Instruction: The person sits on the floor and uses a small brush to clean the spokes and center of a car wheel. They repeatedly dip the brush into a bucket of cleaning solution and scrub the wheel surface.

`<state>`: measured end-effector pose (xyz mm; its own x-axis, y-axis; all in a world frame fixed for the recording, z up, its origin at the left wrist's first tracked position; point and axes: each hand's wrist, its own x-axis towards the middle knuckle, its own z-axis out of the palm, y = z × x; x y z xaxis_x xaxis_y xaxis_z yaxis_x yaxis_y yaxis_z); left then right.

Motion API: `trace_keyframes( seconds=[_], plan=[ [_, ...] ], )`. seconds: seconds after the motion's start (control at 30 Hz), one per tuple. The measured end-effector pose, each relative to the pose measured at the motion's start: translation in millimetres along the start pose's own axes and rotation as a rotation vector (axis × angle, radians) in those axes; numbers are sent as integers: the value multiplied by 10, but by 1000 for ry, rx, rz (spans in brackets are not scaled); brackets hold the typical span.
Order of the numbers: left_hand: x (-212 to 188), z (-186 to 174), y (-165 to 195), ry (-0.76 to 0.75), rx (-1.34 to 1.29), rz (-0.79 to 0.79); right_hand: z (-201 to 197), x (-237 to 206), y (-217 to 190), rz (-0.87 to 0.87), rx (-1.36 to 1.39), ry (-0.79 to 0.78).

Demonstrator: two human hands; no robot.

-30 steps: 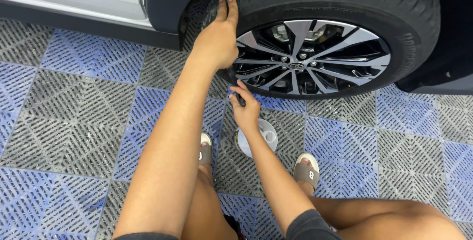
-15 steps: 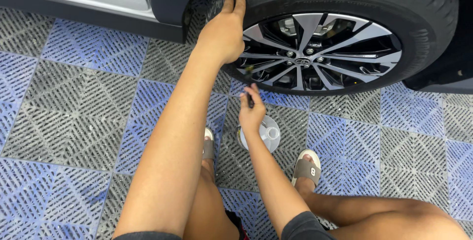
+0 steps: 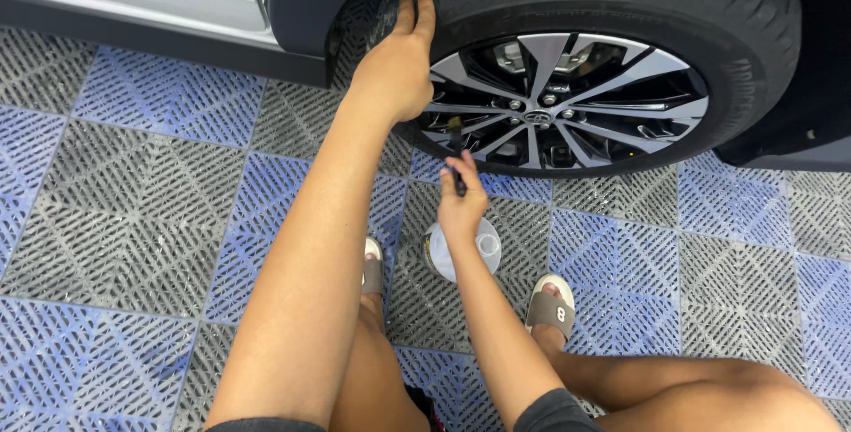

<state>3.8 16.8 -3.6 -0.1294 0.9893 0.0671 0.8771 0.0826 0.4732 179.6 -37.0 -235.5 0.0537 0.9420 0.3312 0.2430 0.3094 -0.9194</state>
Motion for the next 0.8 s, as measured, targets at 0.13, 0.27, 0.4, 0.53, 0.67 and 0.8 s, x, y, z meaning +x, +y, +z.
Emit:
trace_keyframes(
  seconds=[0.13,0.27,0.4,0.53,0.67,0.8],
  plan=[
    [-21,-3,-4,7,-10,3,144,103,76,210,277,-24],
    [-13,15,-24,13,-3,12,222,125,102,378,249,-11],
    [-7,29,-53,24,-6,27,264,19,80,374,285,-93],
    [-15,31,-60,24,-18,38,253,-15,71,696,677,-98],
    [-17,31,-41,29,12,29,233,77,117,747,577,-79],
    [-19,18,-36,27,18,31,261,200,172,666,411,-136]
  ],
)
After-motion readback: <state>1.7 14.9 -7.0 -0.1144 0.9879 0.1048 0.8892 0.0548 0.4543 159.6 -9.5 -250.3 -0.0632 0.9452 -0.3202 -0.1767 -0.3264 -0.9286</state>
